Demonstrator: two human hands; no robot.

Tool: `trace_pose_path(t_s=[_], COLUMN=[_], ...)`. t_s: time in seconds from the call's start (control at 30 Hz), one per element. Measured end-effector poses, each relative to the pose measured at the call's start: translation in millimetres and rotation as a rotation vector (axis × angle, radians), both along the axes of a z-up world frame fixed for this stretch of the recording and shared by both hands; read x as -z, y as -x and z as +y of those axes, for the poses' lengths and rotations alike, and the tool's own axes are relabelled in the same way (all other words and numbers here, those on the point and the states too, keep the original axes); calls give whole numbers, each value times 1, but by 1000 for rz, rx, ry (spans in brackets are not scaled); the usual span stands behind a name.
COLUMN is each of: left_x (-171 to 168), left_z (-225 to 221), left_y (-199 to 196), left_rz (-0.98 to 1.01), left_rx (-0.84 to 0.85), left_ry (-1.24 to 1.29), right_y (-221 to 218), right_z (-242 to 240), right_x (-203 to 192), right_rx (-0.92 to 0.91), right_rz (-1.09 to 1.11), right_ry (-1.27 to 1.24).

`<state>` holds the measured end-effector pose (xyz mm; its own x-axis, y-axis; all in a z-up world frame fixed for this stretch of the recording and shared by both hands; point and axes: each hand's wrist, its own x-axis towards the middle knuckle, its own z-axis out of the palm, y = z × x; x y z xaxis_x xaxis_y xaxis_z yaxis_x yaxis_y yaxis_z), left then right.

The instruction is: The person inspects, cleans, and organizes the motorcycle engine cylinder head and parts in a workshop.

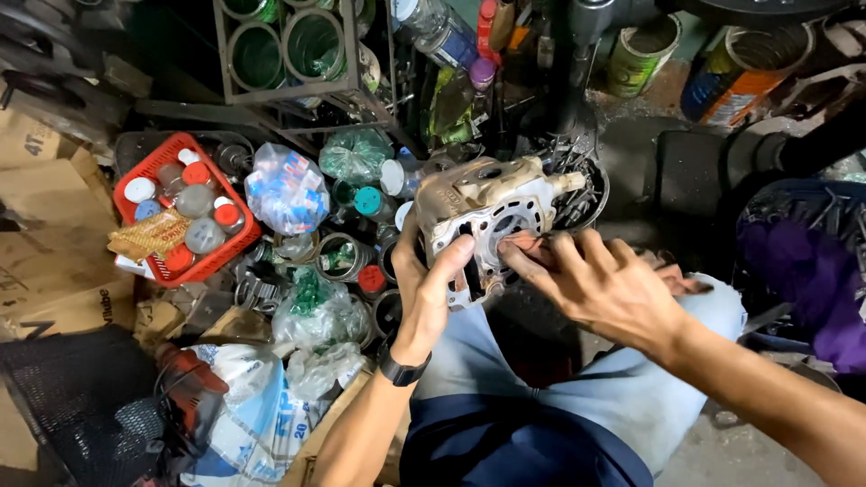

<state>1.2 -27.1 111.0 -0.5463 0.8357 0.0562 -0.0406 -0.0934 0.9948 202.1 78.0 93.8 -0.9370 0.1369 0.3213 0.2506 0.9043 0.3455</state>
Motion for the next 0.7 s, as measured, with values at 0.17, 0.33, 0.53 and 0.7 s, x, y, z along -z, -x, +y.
trace_pose_path(t_s=[0.17,0.33,0.53,0.7], left_x=[8,7,14,26], left_z=[1,0,-1,4], left_y=[-3,-8,-13,-6], left_rz=[76,274,467,409], left_rx=[-44,-59,-91,-100], left_ry=[9,-115,-159,-173], right_y=[8,21,23,-3], right_z=[-18,-39,-60,-50], right_x=[6,18,17,35], right_rx=[109,177,341,507], right_rz=[-45,48,368,847], right_ry=[12,203,753,1985])
